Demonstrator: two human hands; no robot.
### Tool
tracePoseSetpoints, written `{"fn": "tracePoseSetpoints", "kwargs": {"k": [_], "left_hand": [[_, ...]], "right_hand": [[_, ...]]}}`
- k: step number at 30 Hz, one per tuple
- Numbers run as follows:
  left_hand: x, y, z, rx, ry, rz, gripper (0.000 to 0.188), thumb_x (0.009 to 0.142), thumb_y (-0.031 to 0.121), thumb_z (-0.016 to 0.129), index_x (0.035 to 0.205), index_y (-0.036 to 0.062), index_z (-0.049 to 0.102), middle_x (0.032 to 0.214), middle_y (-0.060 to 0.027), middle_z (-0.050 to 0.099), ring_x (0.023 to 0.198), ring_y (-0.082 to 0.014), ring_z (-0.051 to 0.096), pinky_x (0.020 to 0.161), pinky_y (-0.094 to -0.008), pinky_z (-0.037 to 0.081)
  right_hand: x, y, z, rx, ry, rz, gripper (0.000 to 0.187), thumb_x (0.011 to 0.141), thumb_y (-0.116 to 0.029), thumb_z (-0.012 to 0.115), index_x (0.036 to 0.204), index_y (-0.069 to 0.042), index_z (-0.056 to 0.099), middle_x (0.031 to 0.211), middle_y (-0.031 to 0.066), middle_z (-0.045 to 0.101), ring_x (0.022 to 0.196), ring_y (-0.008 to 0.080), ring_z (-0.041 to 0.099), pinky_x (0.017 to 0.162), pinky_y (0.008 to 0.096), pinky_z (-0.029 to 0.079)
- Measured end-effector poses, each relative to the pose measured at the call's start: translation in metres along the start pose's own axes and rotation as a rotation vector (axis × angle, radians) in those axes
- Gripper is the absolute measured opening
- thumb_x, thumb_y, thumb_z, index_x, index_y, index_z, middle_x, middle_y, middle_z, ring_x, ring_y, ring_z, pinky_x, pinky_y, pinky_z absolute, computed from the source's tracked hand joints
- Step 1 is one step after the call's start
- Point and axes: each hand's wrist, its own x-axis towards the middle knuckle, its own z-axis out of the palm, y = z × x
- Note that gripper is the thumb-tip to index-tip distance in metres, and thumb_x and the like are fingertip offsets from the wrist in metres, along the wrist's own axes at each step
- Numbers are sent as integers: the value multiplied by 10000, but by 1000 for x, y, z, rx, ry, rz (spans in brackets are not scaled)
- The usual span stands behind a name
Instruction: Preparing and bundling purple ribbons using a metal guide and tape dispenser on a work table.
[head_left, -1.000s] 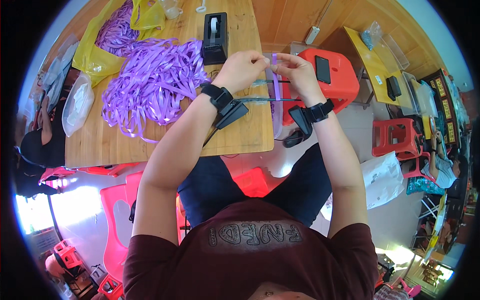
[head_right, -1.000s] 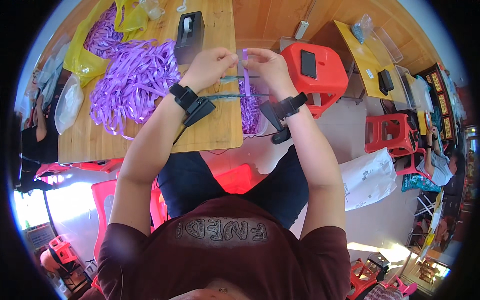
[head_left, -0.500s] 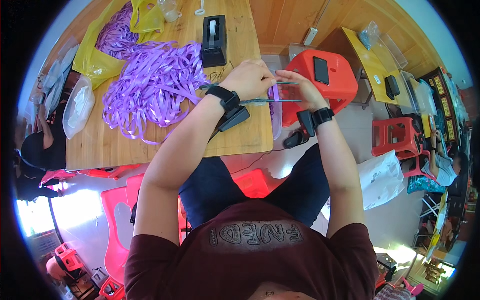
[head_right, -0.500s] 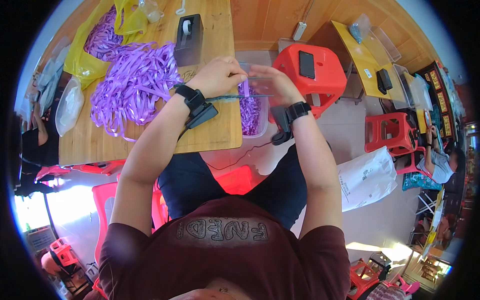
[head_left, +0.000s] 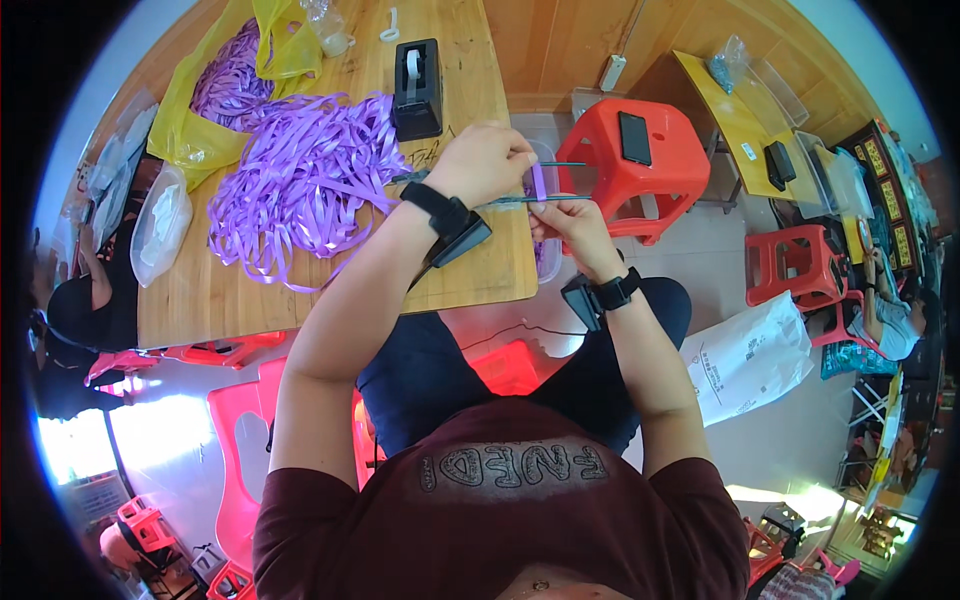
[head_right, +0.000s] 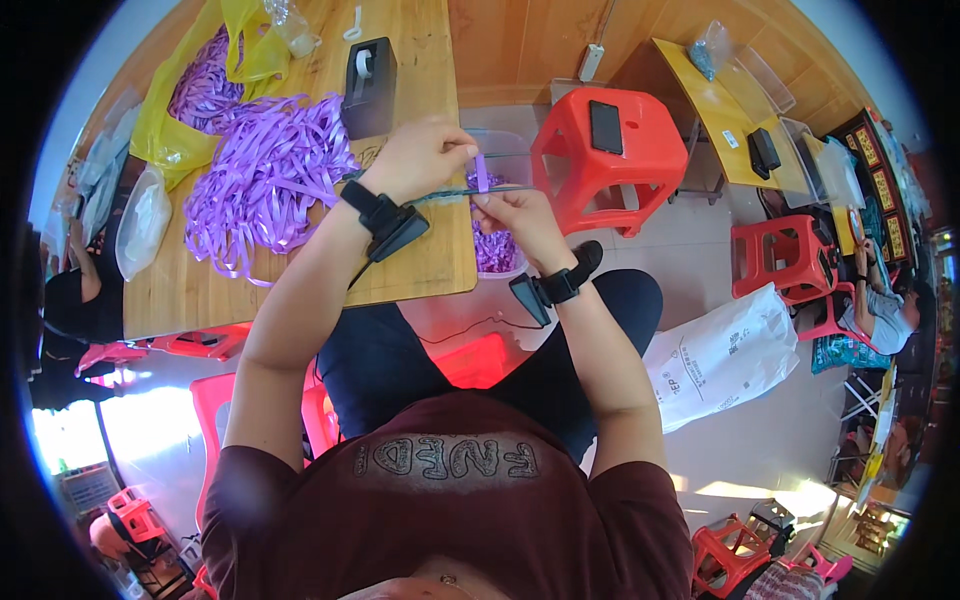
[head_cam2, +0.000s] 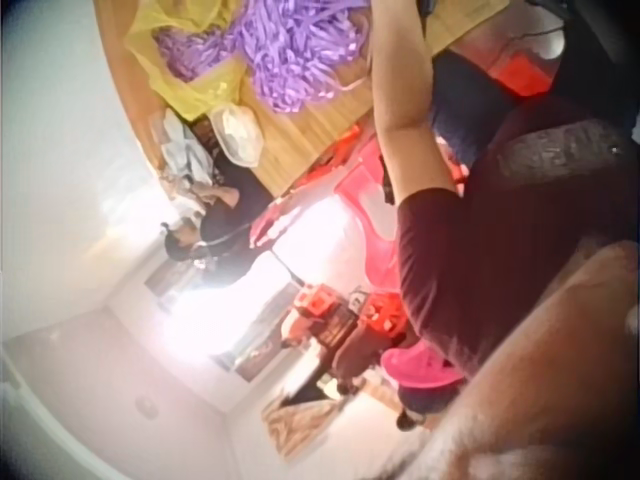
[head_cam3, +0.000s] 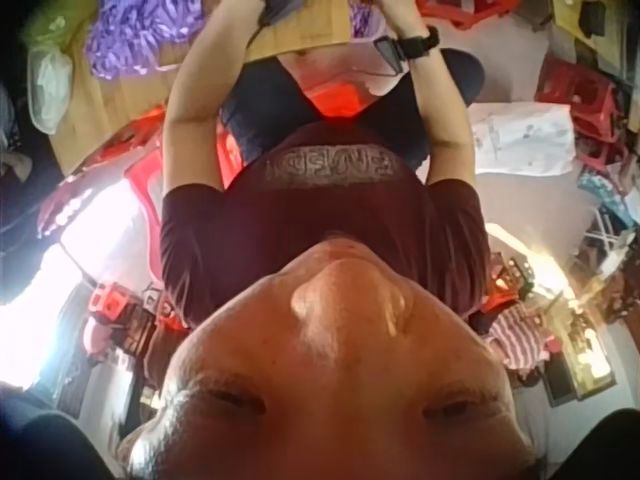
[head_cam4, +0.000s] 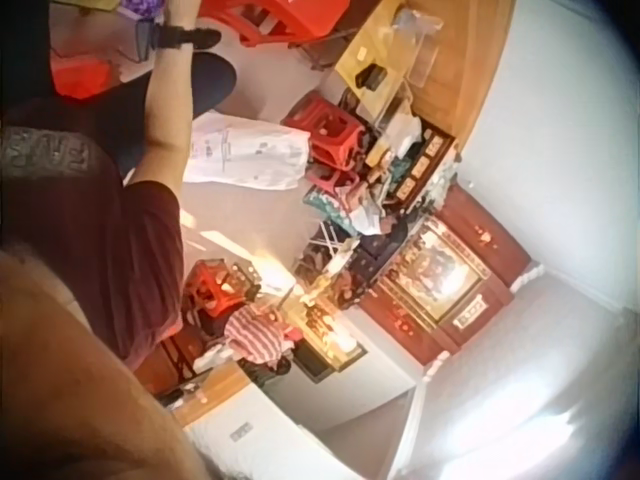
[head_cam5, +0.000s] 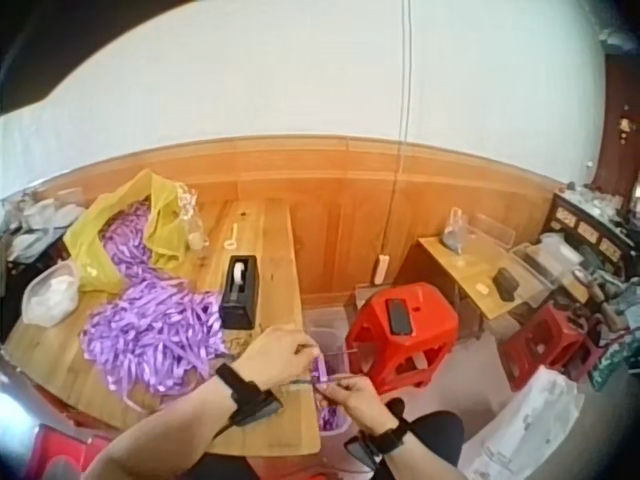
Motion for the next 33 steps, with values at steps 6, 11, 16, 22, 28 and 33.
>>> {"fn": "tracePoseSetpoints", "kwargs": {"k": [6, 11, 16, 22, 28, 33], "left_hand": [[-1, 25, -19, -184, -531, -425, 419, 955, 374, 519, 833, 10, 685, 670, -143, 659, 592, -286, 630, 568, -386, 513], [-11, 45, -23, -630, -737, -627, 353, 1012, 353, 478, 840, 61, 577, 588, -46, 592, 412, -100, 517, 320, -234, 351], [-23, 28, 2, -881, -526, -646, 258, 995, 246, 478, 894, 31, 577, 632, -62, 588, 430, -117, 536, 364, -238, 408], [-28, 29, 1, -884, -515, -554, 214, 972, 181, 467, 973, 8, 592, 647, -61, 594, 460, -120, 565, 374, -254, 419], [-29, 28, -5, -921, -518, -515, 251, 972, 169, 473, 893, -22, 616, 658, -80, 612, 477, -138, 580, 391, -266, 444], [-29, 23, 1, -921, -523, -458, 237, 887, 85, 452, 781, -39, 623, 659, -104, 630, 462, -165, 595, 404, -285, 466]], "right_hand": [[-15, -12, 7, 69, 26, 3, 221, 960, -202, 638, 944, 11, 698, 808, 35, 680, 662, 86, 594, 645, 226, 498], [-19, -17, 12, 183, 29, 3, 216, 957, -211, 641, 931, 0, 682, 786, 26, 658, 659, 88, 582, 622, 228, 485], [-27, -42, 10, 20, 46, 40, 218, 938, -232, 658, 907, -18, 682, 747, 26, 641, 613, 88, 568, 566, 215, 454], [21, -116, 52, -175, -5, -140, 224, 913, -251, 678, 912, -28, 697, 735, 2, 635, 565, 70, 525, 516, 212, 407], [119, -137, 98, -441, -75, -45, 253, 889, -258, 717, 1005, -33, 707, 782, -4, 656, 542, 33, 439, 479, 199, 347], [164, -138, 109, -545, -89, 106, 276, 848, -264, 761, 980, -27, 711, 819, 11, 672, 507, 29, 364, 419, 215, 258]]}}
